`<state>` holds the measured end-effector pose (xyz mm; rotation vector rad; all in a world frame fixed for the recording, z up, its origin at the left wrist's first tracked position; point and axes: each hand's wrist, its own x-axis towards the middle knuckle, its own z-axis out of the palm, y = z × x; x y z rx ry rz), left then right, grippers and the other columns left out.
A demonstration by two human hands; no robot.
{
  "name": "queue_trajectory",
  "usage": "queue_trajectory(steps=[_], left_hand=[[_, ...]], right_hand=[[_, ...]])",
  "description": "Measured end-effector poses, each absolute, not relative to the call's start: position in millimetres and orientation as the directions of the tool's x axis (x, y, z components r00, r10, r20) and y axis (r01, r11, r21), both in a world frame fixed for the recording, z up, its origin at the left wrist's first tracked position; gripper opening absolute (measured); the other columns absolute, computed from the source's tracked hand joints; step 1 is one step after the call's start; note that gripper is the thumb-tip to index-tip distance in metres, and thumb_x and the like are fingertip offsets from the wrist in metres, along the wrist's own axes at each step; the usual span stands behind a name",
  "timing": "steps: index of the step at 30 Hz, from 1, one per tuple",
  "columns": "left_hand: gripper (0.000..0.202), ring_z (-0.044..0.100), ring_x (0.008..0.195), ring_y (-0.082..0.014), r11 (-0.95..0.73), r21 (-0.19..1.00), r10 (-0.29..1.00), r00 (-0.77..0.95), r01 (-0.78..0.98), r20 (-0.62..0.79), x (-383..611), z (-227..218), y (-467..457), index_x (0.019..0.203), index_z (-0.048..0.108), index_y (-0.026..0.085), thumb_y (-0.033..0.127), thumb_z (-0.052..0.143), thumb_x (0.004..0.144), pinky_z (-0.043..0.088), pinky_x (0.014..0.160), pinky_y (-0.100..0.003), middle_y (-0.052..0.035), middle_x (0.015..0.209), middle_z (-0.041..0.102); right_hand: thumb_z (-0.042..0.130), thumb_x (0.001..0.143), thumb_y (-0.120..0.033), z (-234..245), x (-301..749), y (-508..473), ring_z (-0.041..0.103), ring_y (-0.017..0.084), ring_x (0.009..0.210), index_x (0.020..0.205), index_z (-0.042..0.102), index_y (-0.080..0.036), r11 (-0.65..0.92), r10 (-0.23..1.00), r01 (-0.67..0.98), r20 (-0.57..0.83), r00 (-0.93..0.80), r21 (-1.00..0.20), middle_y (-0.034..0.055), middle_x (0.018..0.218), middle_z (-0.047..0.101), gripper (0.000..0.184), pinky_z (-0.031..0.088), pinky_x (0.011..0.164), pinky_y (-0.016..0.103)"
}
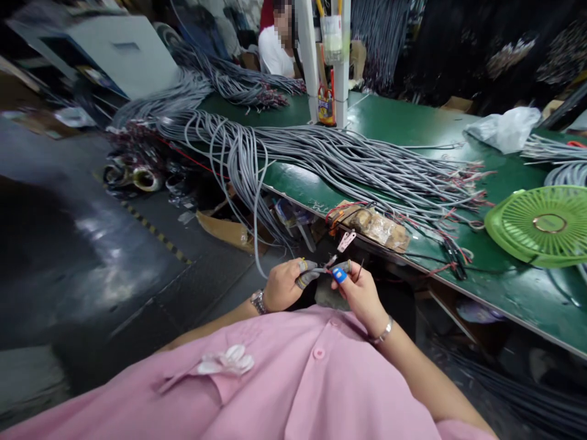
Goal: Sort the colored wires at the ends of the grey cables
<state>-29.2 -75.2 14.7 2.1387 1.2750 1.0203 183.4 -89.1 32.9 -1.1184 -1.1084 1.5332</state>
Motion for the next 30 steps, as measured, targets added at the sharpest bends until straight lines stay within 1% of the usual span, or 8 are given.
queue_trajectory(steps=[5,9,13,15,19,22,25,30], left_hand=[[0.038,0.048,0.057,-0.0082,-0.021,0.994,0.914,0.406,0.109,-0.025,-17.2,16.7,-74.1,0.083,0.065,0.013,0.05,0.06,0.088,0.038,0.056,-0.02,-0.0011,0.066,0.057],[0.042,0.024,0.038,-0.0016,0.434,0.872,0.823,0.493,-0.228,-0.281,-13.7,7.1,-75.0,0.08,0.059,0.013,0.053,0.072,0.077,0.016,0.04,-0.018,0.0079,0.046,0.038],[0.037,0.025,0.033,-0.0007,0.586,0.753,0.746,0.563,-0.301,-0.355,-16.4,1.2,-74.3,0.079,0.056,0.015,0.04,0.081,0.068,0.014,0.037,-0.017,0.0071,0.047,0.044],[0.035,0.026,0.033,-0.0001,0.615,0.721,0.73,0.577,-0.32,-0.367,-18.8,0.8,-73.8,0.08,0.056,0.014,0.036,0.081,0.066,0.015,0.036,-0.016,0.0046,0.053,0.051],[0.03,0.025,0.032,-0.0007,0.673,0.667,0.669,0.649,-0.321,-0.363,-25.6,-1.8,-74.6,0.078,0.058,0.014,0.031,0.079,0.065,0.016,0.036,-0.015,0.0058,0.046,0.047],[0.036,0.022,0.031,-0.0008,0.695,0.663,0.621,0.698,-0.278,-0.357,-29.9,-3.8,-76.7,0.074,0.06,0.013,0.037,0.083,0.06,0.012,0.035,-0.015,0.0063,0.042,0.041],[0.046,0.027,0.034,-0.0007,0.593,0.768,0.671,0.676,-0.243,-0.305,-32.8,1.5,-76.2,0.071,0.062,0.011,0.048,0.084,0.057,0.016,0.035,-0.016,0.0005,0.052,0.053],[0.046,0.054,0.058,-0.0118,0.067,0.998,0.794,0.606,-0.003,-0.051,-42.3,23.6,-65.2,0.076,0.069,0.01,0.056,0.071,0.075,0.042,0.055,-0.023,-0.0071,0.068,0.064]], right_hand=[[0.059,0.091,-0.043,37.2,198.1,-94.3,0.04,0.01,0.05,0.089,0.067,-0.018,0.045,0.984,-0.006,0.046,-0.175,-0.999,0.0021,0.067,0.061,0.027,0.031,0.046,0.023],[0.057,0.092,-0.036,45.9,201.9,-91.8,0.042,0.011,0.055,0.119,0.061,-0.022,0.231,0.968,0.036,0.226,-0.109,-0.972,0.0078,0.097,0.068,0.031,0.037,0.05,0.026],[0.062,0.087,-0.026,50.3,191.5,-86.7,0.043,0.01,0.057,0.146,0.037,-0.028,0.345,0.904,0.228,0.258,-0.339,-0.91,0.0101,0.127,0.061,0.064,0.042,0.054,0.027],[0.06,0.088,-0.024,50.3,186.5,-83.2,0.05,0.012,0.064,0.137,0.049,-0.026,0.398,0.874,0.266,0.275,-0.401,-0.878,0.0085,0.114,0.065,0.051,0.044,0.06,0.027],[0.059,0.09,-0.028,53.7,190.2,-74.5,0.051,0.016,0.067,0.082,0.07,-0.021,0.461,0.795,0.249,0.271,-0.543,-0.852,0.0038,0.073,0.059,0.015,0.041,0.064,0.028],[0.062,0.088,-0.036,52.3,202.7,-67.9,0.046,0.014,0.061,0.07,0.067,-0.019,0.28,0.745,0.115,0.14,-0.652,-0.953,0.0019,0.067,0.054,0.025,0.038,0.059,0.027],[0.068,0.082,-0.042,36.4,216.6,-64.3,0.037,0.009,0.051,0.068,0.062,-0.017,-0.104,0.872,-0.052,-0.066,-0.486,-0.993,-0.0015,0.059,0.048,0.03,0.03,0.049,0.024],[0.068,0.08,-0.047,4.2,233.0,-71.5,0.012,0.005,0.042,0.066,0.05,-0.019,-0.4,0.914,-0.31,-0.352,-0.2,-0.863,-0.0093,0.047,0.031,0.036,0.007,0.041,0.022]])
